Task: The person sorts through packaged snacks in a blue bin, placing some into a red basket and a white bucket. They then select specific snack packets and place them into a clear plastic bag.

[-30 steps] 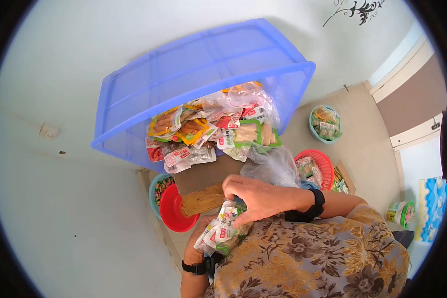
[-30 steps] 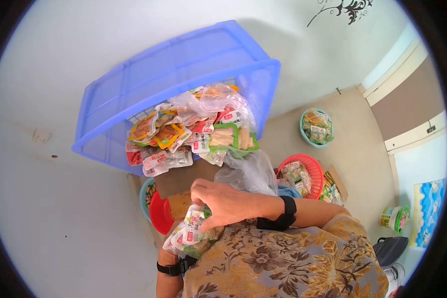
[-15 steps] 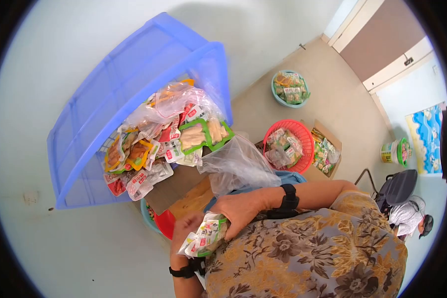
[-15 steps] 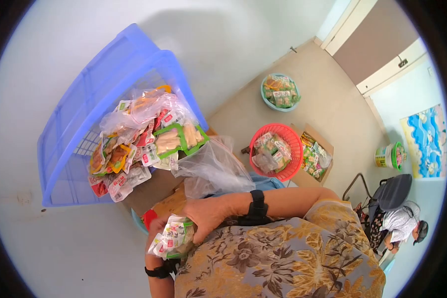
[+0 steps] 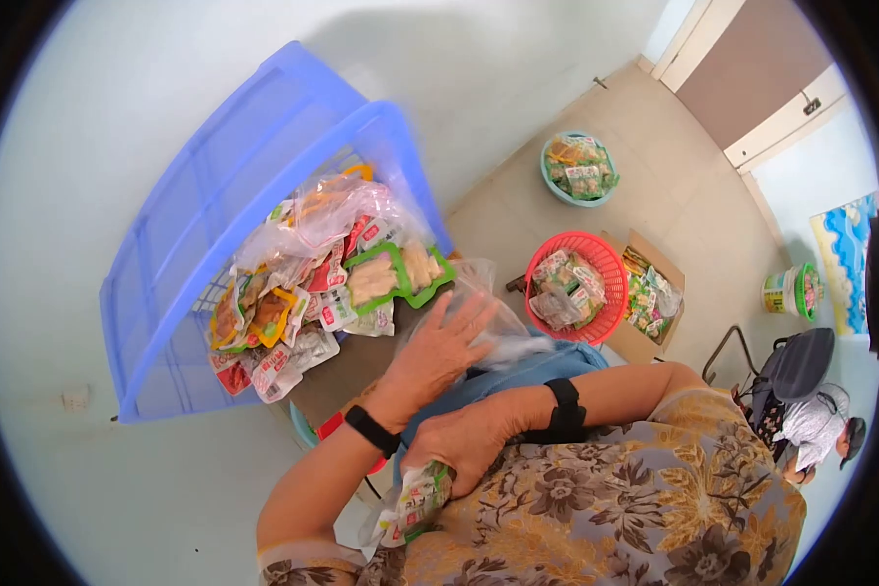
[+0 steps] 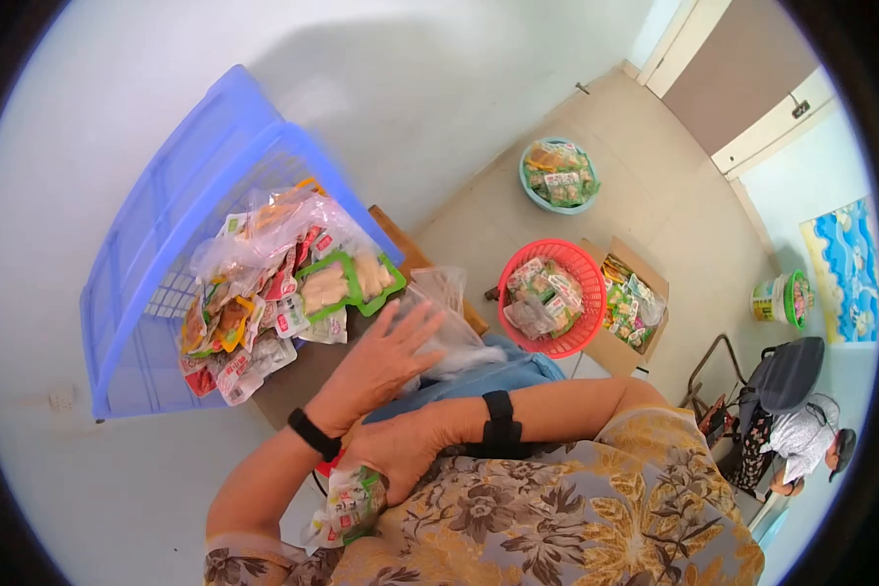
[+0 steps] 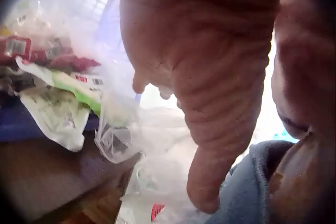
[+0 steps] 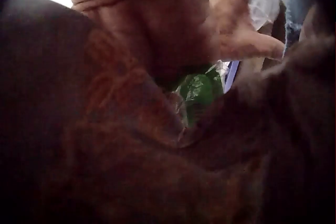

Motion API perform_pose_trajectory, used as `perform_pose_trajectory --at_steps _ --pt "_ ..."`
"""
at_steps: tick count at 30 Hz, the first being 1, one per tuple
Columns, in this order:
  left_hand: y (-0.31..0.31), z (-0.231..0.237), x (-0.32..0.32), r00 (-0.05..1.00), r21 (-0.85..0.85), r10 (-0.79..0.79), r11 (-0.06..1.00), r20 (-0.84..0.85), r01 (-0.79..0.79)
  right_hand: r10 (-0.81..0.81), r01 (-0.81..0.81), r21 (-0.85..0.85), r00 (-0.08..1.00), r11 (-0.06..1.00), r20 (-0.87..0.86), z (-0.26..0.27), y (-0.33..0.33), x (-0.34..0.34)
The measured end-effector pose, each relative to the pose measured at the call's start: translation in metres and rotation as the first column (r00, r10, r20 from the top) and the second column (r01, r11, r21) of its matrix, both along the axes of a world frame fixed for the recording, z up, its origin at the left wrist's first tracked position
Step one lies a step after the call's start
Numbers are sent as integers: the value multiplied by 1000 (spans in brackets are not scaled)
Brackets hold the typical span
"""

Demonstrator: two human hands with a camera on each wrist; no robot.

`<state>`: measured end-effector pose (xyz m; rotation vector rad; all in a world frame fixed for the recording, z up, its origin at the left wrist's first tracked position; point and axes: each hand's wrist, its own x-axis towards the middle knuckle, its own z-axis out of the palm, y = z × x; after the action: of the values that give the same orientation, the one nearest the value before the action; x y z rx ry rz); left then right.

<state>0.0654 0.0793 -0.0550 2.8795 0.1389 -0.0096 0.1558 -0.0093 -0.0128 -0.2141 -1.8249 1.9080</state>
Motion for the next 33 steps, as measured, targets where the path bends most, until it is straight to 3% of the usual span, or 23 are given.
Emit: perform_pose_trajectory --at_steps 2,3,5,6,8,9,11,12,13,14,15,16,17,18,19,21,22,24,25,27,28,30,33 --pt "-5 -29 2 981 230 -110 962 -158 145 -25 26 12 1000 1000 -16 0 -1 6" --pt "-7 -41 1 978 221 -129 962 -163 163 -83 84 15 996 996 -42 -1 -3 10" --pt "-11 -62 -6 961 453 -156 857 -227 245 -161 162 9 985 987 -69 -4 -7 20" --pt "-14 -70 -9 957 446 -177 855 -228 265 -191 191 -6 981 982 -28 -6 -9 28" --pt "-21 -83 -13 832 525 -8 772 -554 358 -234 235 -28 972 972 16 -9 -14 45" --pt "-22 -89 -14 831 519 -23 772 -556 368 -298 301 -104 954 948 46 -11 -18 54" --pt "-21 -99 -18 938 548 -58 799 -343 249 -365 373 -181 928 910 75 -16 -27 75" --pt "-22 -109 -19 936 545 -72 797 -345 262 -405 435 -288 900 853 159 -20 -34 89" --pt "-25 -120 -19 875 307 7 938 -484 162 -432 497 -387 867 777 247 -26 -42 103" --pt "-31 -130 -21 778 64 35 998 -627 8 -509 571 -383 821 727 258 -36 -51 117" --pt "-35 -123 -28 952 -220 171 948 -255 -229 -584 642 -377 765 668 271 -50 -60 132" --pt "-38 -113 -33 907 -555 412 777 89 -298 -669 721 -409 684 559 292 -61 -69 146" --pt "-37 -110 -28 923 -342 368 857 -115 -384 -744 787 -433 589 439 316 -73 -80 158" --pt "-36 -111 -23 883 -102 352 911 -311 -400 -808 811 -535 470 236 355 -84 -93 167" --pt "-36 -119 -22 893 -115 326 920 -309 -375 -835 848 -524 341 76 432 -92 -104 179" --pt "-36 -139 -26 858 -264 468 818 -212 -511 -793 836 -519 190 -179 579 -147 -142 206" --pt "-36 -148 -27 866 -274 452 823 -214 -498 -790 835 -514 176 -196 587 -175 -163 217" --pt "-35 -160 -25 723 -367 591 622 -359 -691 -712 728 -485 -7 -485 702 -220 -194 236" --pt "-34 -165 -23 727 -370 585 626 -360 -687 -710 725 -483 -13 -492 704 -243 -210 246" --pt "-34 -174 -18 616 -411 720 480 -321 -775 -592 572 -421 -146 -705 793 -283 -243 258" --pt "-35 -183 -18 622 -411 709 485 -331 -772 -583 561 -417 -149 -715 799 -294 -251 263" --pt "-32 -198 -10 568 -448 771 416 -288 -791 -433 406 -318 -231 -857 872 -312 -264 270" --pt "-27 -208 11 558 -511 781 371 -279 -775 -397 280 -319 -294 -905 869 -334 -266 278"
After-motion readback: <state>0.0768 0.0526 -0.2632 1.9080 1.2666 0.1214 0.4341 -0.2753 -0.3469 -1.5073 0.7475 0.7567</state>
